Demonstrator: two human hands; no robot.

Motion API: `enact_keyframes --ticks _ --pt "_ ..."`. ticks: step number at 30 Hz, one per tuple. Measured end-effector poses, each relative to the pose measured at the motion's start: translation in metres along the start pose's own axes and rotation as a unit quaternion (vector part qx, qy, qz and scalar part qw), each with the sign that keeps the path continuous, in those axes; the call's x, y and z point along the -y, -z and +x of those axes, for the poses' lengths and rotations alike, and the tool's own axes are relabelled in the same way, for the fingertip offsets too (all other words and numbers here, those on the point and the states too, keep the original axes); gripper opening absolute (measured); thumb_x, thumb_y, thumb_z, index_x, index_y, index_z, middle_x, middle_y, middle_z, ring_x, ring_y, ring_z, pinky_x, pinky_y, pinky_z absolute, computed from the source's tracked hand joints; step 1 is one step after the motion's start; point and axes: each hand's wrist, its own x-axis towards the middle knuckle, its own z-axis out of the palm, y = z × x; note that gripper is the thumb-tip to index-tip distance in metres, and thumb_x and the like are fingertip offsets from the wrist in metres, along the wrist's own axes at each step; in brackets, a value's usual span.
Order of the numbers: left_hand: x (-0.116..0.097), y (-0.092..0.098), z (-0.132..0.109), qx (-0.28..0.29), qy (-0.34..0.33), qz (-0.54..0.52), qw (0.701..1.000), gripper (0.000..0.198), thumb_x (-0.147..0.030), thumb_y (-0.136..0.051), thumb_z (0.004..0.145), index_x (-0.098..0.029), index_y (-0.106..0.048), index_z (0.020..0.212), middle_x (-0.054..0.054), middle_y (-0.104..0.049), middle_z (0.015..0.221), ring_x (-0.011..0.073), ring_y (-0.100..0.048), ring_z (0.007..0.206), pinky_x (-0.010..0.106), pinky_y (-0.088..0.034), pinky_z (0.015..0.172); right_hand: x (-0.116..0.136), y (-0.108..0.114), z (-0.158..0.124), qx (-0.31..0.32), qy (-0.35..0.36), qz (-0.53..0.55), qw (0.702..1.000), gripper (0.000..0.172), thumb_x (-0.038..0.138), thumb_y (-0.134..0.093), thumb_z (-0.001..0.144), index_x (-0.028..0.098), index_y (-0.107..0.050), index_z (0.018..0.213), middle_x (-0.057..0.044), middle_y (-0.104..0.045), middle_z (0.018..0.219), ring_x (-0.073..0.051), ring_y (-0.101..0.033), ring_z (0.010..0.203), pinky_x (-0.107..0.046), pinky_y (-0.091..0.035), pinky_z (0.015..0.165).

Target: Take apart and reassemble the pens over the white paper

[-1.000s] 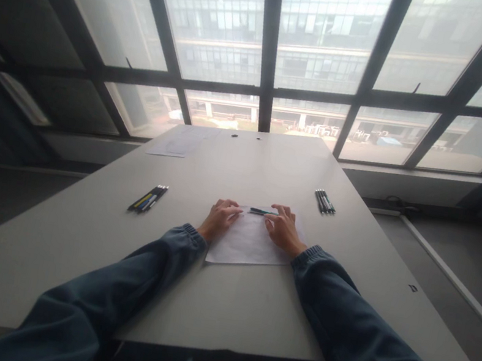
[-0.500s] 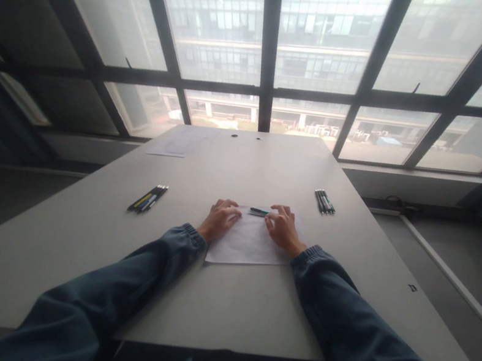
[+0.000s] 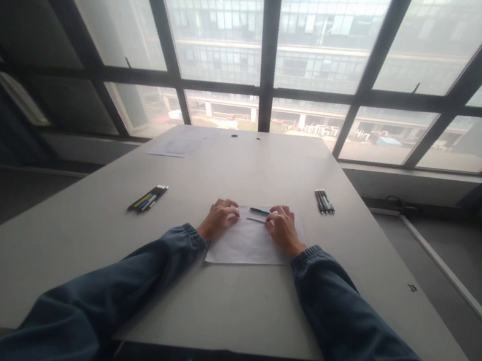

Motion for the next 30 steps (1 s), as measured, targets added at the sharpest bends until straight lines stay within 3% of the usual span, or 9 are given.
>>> enact_keyframes --ticks 7,14,22,30 --pt "-0.001 0.0013 0.0005 -0.009 -0.012 -0.01 1.0 0.006 -0.02 -0.069 0.083 -0.023 -0.074 0.08 0.007 -0.067 0.114 0.0272 -0.054 0.109 0.046 -0.045 0.094 0.0062 0.0041 0.0026 -0.009 0.015 -0.001 1.0 0.011 0.015 -0.062 0.088 0.02 -0.067 0.08 -0.01 -0.067 0.106 -0.027 -0.053 0.106 -0.042 -0.041 0.089" --pt "-0.0022 0.0031 0.0021 -0.074 -0.029 -0.052 0.996 0.009 -0.023 -0.062 0.091 -0.022 -0.071 0.09 0.005 -0.073 0.092 0.0222 -0.061 0.095 0.039 -0.047 0.09 0.0061 0.0039 0.0033 -0.053 0.003 0.085 0.995 0.014 0.024 -0.052 0.096 0.02 -0.063 0.089 -0.006 -0.067 0.085 -0.02 -0.059 0.079 -0.032 -0.045 0.077" --pt "-0.0032 0.0017 0.0025 -0.111 -0.043 -0.101 0.988 0.009 -0.025 -0.062 0.091 -0.02 -0.07 0.089 0.004 -0.074 0.088 0.0201 -0.064 0.088 0.036 -0.047 0.088 0.0083 0.0048 0.0025 -0.052 0.026 0.1 0.993 0.017 0.026 -0.051 0.096 0.02 -0.063 0.087 -0.006 -0.067 0.083 -0.02 -0.059 0.078 -0.031 -0.045 0.076" --pt "-0.0065 0.0039 0.0025 -0.106 -0.054 -0.103 0.987 0.009 -0.026 -0.063 0.091 -0.021 -0.07 0.088 0.004 -0.074 0.089 0.02 -0.064 0.089 0.037 -0.047 0.088 0.0092 0.0062 0.0027 -0.044 0.025 0.094 0.994 0.016 0.024 -0.052 0.096 0.02 -0.063 0.085 -0.006 -0.067 0.084 -0.02 -0.06 0.079 -0.03 -0.045 0.077"
